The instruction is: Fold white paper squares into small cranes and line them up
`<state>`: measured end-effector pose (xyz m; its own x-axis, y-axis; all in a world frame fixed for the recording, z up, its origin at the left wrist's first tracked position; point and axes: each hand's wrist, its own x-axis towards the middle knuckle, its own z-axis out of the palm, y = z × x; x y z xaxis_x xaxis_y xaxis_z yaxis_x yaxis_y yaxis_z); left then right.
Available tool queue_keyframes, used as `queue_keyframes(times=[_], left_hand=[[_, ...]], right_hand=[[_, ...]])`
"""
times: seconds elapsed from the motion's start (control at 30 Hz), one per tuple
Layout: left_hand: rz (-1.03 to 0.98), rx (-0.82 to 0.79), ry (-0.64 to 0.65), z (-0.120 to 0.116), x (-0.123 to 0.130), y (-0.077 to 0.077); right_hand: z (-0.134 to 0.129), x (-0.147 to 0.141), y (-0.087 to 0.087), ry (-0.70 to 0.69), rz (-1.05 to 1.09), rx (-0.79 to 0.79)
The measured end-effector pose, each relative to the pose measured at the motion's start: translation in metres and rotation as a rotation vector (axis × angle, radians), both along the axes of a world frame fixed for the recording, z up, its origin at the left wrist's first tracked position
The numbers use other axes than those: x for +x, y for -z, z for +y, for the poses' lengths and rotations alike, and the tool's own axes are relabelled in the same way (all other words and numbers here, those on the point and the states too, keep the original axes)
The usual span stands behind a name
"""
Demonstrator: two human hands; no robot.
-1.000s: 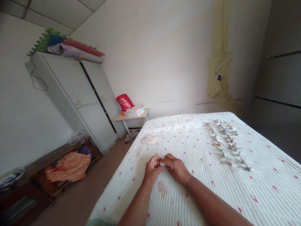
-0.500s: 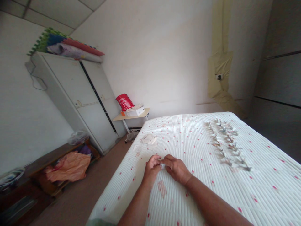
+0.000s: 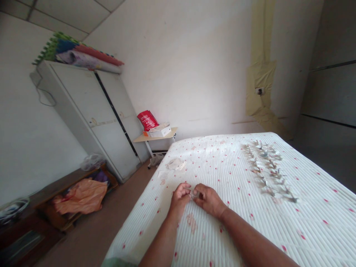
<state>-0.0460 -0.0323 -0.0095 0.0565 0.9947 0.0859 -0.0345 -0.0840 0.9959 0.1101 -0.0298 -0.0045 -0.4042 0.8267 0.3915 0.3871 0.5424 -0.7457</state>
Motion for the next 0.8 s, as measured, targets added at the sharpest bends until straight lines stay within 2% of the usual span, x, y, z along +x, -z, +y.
queue_keyframes(times=[0.2, 0.33, 0.6, 0.8], left_hand=[[-0.058, 0.002, 0.038, -0.0012, 0.0002, -0.003], [-0.066, 0.035, 0.055, -0.0024, 0.0017, -0.0051], [0.058, 0.12, -0.03, 0.0009, 0.0015, 0.0026], [0.169, 0.256, -0.096, 0.0014, -0.0004, 0.0029]], right_hand=[[0.0045, -0.0001, 0.0049, -0.035, 0.182, -0.107], [0.0041, -0.0012, 0.0049, -0.074, 0.193, -0.184], [0.003, -0.0014, 0.0041, -0.079, 0.183, -0.236], [0.0007, -0.0038, 0.0018, -0.071, 0.191, -0.24]])
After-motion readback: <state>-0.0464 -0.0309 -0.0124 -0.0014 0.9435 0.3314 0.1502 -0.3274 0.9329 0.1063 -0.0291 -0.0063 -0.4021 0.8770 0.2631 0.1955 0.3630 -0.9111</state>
